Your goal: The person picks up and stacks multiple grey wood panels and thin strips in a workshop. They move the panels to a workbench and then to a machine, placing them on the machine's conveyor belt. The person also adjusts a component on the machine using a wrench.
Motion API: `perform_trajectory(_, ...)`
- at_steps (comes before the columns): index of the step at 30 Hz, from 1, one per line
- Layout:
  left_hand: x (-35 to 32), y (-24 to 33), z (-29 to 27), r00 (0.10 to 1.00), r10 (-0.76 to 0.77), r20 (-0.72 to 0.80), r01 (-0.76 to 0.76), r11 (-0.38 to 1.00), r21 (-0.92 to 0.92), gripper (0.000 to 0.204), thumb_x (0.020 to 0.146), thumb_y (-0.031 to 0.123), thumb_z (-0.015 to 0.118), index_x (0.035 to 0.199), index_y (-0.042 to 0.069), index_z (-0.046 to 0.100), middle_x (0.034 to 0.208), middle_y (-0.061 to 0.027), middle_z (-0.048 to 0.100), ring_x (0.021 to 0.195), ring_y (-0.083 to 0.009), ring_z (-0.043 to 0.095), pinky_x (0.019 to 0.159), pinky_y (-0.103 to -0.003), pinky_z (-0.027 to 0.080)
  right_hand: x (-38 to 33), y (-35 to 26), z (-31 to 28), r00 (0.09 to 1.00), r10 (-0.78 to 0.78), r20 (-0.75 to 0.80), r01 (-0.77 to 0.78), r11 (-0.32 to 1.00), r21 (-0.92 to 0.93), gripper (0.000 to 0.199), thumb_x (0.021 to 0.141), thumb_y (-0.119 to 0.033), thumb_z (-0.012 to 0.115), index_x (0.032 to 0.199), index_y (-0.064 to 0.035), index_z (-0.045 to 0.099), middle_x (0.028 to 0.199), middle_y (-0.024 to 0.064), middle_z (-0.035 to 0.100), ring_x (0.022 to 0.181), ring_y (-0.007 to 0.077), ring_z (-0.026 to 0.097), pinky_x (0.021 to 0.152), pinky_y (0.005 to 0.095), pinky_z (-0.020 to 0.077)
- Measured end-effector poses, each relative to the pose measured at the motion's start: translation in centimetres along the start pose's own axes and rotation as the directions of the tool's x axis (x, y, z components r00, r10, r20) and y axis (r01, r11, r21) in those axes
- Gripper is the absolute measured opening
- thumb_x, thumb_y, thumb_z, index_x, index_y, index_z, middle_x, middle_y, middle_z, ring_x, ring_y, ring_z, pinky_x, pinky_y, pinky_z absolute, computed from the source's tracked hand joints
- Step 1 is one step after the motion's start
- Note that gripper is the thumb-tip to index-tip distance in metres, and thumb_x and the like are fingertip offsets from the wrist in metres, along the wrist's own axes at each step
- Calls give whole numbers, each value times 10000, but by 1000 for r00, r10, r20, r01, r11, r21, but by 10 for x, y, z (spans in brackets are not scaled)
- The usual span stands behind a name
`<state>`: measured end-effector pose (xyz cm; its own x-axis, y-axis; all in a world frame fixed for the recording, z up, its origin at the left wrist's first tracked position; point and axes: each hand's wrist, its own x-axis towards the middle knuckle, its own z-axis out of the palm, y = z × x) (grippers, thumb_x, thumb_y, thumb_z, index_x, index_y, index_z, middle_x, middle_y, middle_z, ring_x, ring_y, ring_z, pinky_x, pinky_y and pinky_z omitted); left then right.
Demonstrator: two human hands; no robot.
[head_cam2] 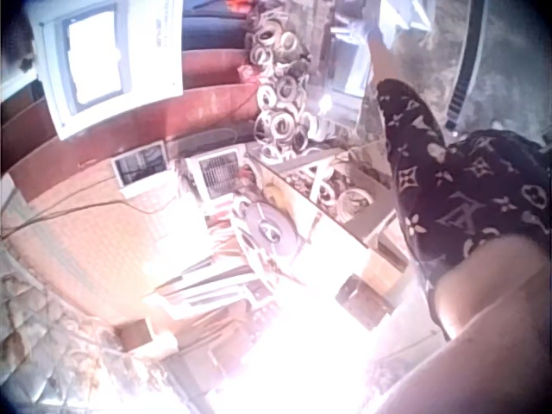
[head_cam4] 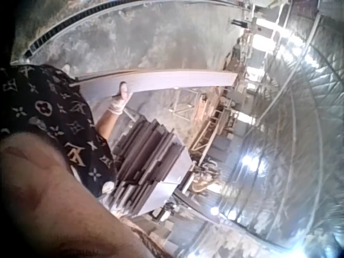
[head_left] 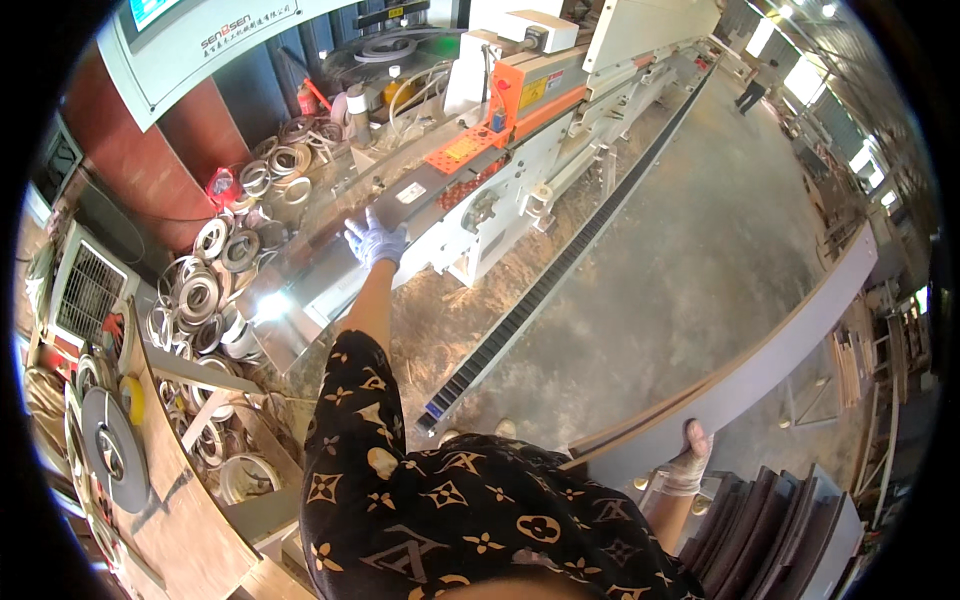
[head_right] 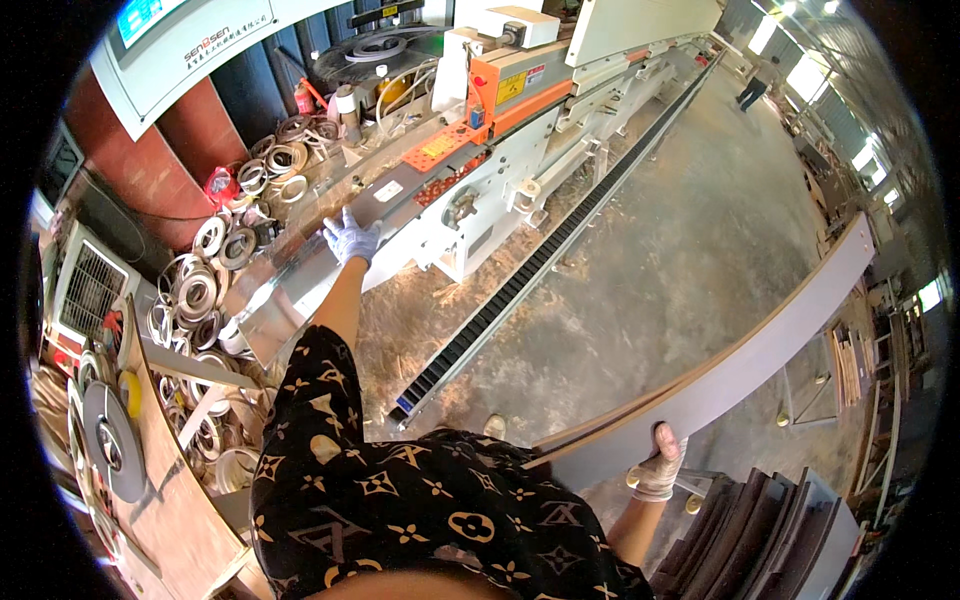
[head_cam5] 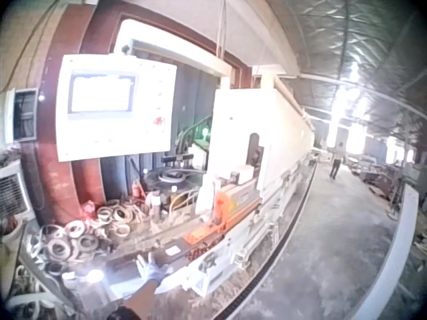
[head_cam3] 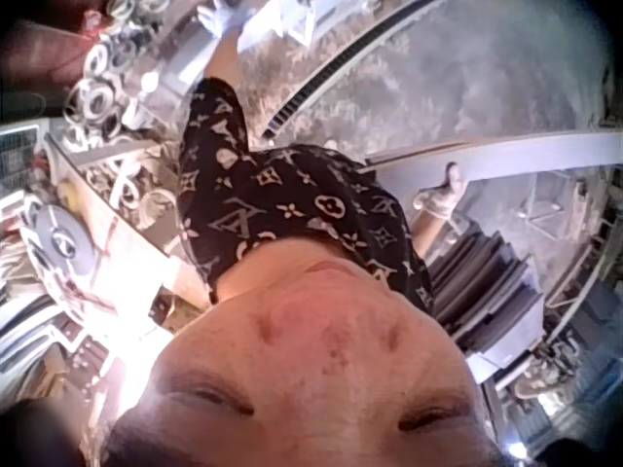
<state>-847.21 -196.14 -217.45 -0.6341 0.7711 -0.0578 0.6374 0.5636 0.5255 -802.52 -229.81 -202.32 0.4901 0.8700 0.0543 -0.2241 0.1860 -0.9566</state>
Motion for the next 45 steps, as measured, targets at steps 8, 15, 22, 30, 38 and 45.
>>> perform_trajectory(8, -143, -24, 54, 770, 638, -17, -533, 628, -567, 642, 757, 365, 678, 1291, 108, 433, 1322, -178, 416, 1212, -327, 409, 1013, -392, 337, 6, -17, -19, 984, -47, 169, 93, 957, -276, 636, 644, -270, 677, 1191, -33, 456, 960, 2, 500, 786, 100, 473, 671, 218, 387)
perform_trajectory(15, -179, -36, 16, 713, 646, 272, -568, 760, -316, 721, 777, 460, 596, 1342, 83, 354, 1418, -147, 311, 1305, -320, 289, 1087, -373, 216, -25, -5, 28, 989, -42, 142, 72, 974, -215, 652, 607, -283, 690, 1159, -12, 471, 839, -22, 478, 680, 77, 424, 595, 210, 342)
perform_trajectory(22, -72, -42, 8, 783, 554, 282, -607, 781, 150, 845, 780, 545, 530, 1409, 70, 225, 1482, -126, 178, 1365, -302, 157, 1109, -420, 104, -29, 6, 38, 985, -14, 171, 51, 975, -214, 648, 603, -260, 682, 1153, 7, 468, 851, -5, 501, 681, 93, 447, 597, 220, 351)
perform_trajectory(30, 34, 44, 52, 789, 527, 317, -605, 756, 251, 936, 749, 631, 523, 1418, 65, 195, 1483, -134, 164, 1367, -321, 130, 1103, -437, 95, -58, 19, -26, 1000, 2, -13, -5, 975, -223, 729, 609, -232, 718, 1219, 27, 413, 931, 51, 517, 742, 137, 491, 625, 243, 396)
perform_trajectory(38, -17, 132, 68, 494, 749, 441, -781, 606, -155, 676, 730, 465, 630, 1260, 80, 463, 1279, -130, 481, 1214, -270, 426, 1063, -445, 226, -55, 19, -46, 993, 10, -120, -20, 996, -85, 698, 634, -241, 717, 1218, 11, 433, 1069, 108, 540, 961, 242, 530, 862, 360, 433)
perform_trajectory(45, -221, 72, 33, 155, 940, 305, -366, 342, -866, 554, 868, 440, 518, 1271, 67, 449, 1257, -162, 492, 1120, -303, 506, 1010, -414, 339, 32, 10, 22, 991, -89, 96, 117, 933, -340, 343, 743, -222, 634, 1002, -49, 489, 893, 3, 468, 796, 129, 466, 813, 249, 362)
